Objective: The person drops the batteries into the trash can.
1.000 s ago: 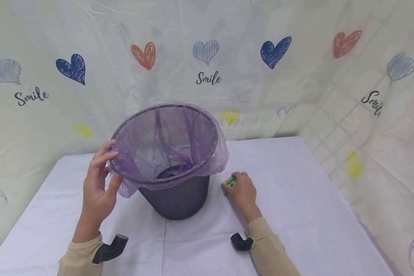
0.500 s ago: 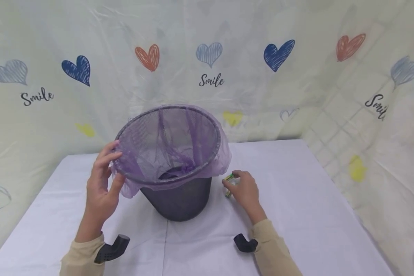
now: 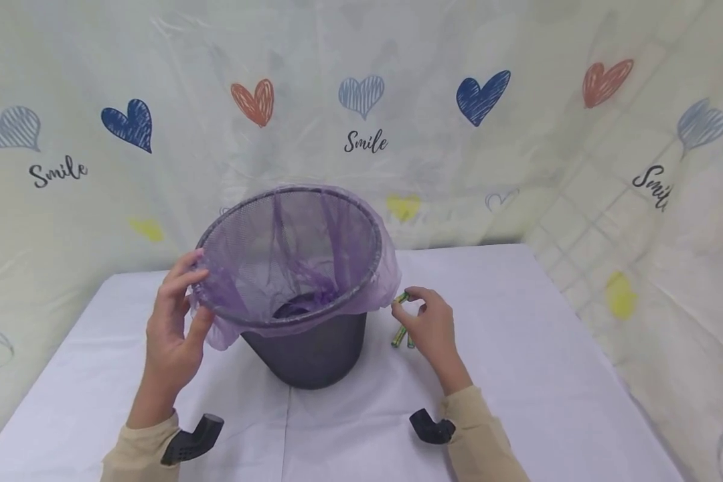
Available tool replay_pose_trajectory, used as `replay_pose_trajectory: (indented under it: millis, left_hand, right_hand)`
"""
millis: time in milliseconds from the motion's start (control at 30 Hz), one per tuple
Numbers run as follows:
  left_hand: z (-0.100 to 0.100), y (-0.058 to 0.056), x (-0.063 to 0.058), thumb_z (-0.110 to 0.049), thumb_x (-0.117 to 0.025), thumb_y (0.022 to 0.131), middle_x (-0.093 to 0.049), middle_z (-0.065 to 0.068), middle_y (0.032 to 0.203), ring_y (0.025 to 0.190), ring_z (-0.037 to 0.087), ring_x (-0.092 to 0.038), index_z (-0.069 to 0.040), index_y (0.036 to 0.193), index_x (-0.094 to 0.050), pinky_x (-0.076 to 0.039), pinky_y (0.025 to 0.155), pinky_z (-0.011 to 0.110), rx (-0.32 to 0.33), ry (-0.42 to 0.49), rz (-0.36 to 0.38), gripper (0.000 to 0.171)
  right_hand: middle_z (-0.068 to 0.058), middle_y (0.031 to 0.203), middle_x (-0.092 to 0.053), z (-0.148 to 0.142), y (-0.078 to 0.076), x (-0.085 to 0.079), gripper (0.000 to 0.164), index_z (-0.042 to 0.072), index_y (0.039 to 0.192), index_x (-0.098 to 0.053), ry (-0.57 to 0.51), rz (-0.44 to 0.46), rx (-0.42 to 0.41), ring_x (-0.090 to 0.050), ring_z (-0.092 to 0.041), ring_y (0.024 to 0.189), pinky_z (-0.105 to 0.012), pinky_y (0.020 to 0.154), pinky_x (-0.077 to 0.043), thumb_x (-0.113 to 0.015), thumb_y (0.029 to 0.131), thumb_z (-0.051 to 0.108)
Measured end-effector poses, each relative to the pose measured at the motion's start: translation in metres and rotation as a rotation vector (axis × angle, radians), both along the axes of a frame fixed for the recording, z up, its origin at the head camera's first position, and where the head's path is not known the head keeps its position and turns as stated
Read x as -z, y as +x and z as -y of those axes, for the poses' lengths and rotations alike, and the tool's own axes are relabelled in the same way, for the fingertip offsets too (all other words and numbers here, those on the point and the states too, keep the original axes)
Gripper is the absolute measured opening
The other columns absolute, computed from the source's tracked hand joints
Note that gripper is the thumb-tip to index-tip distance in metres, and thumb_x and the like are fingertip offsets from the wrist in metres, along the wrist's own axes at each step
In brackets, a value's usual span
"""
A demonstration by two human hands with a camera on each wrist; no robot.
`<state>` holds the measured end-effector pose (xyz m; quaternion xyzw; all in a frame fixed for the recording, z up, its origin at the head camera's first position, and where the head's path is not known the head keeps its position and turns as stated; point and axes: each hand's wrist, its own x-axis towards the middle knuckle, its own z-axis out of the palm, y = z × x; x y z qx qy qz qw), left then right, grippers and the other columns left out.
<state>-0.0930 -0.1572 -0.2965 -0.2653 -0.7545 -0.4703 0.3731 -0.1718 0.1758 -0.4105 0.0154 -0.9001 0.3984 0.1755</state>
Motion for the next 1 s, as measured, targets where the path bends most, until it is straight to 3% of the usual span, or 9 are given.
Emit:
replay_pose_trajectory:
  millis: [433, 667, 867, 1000]
  left_hand:
    - [0.001, 0.000, 0.000, -0.017, -0.051, 0.091, -0.040, 0.029, 0.134, 0.127, 0.029, -0.041, 0.012, 0.116, -0.046, -0.041, 0.087, 0.017, 0.008, -0.001, -0.001, 0.039]
    - [0.002, -0.004, -0.003, -0.016, -0.051, 0.091, -0.041, 0.029, 0.134, 0.126, 0.030, -0.042, 0.013, 0.115, -0.046, -0.042, 0.086, 0.018, 0.013, 0.006, -0.021, 0.038]
    - [0.002, -0.003, -0.002, -0.017, -0.051, 0.091, -0.041, 0.030, 0.132, 0.127, 0.029, -0.042, 0.013, 0.114, -0.047, -0.041, 0.087, 0.018, 0.013, 0.009, -0.025, 0.038]
    - [0.003, -0.005, 0.000, -0.020, -0.051, 0.091, -0.042, 0.031, 0.131, 0.126, 0.031, -0.043, 0.014, 0.113, -0.047, -0.042, 0.087, 0.018, 0.023, 0.005, -0.045, 0.040]
  right_hand:
    - [0.002, 0.089, -0.061, -0.004, 0.008, -0.029, 0.027, 0.021, 0.106, -0.065, -0.165, -0.037, 0.012, -0.044, -0.007, 0.064, -0.021, 0.058, -0.033, -0.068, 0.080, 0.027]
    - [0.017, 0.089, -0.059, -0.001, 0.014, -0.051, 0.031, 0.018, 0.110, -0.065, -0.288, -0.092, -0.022, -0.045, -0.006, 0.066, -0.021, 0.058, -0.032, -0.069, 0.080, 0.021]
    - [0.007, 0.095, -0.062, 0.007, 0.029, -0.072, 0.033, 0.013, 0.113, -0.064, -0.318, -0.074, -0.029, -0.045, -0.007, 0.067, -0.022, 0.053, -0.033, -0.068, 0.080, 0.015]
    - [0.003, 0.097, -0.062, 0.011, 0.033, -0.073, 0.032, 0.014, 0.113, -0.064, -0.337, -0.092, -0.042, -0.046, -0.009, 0.067, -0.022, 0.051, -0.033, -0.067, 0.082, 0.015]
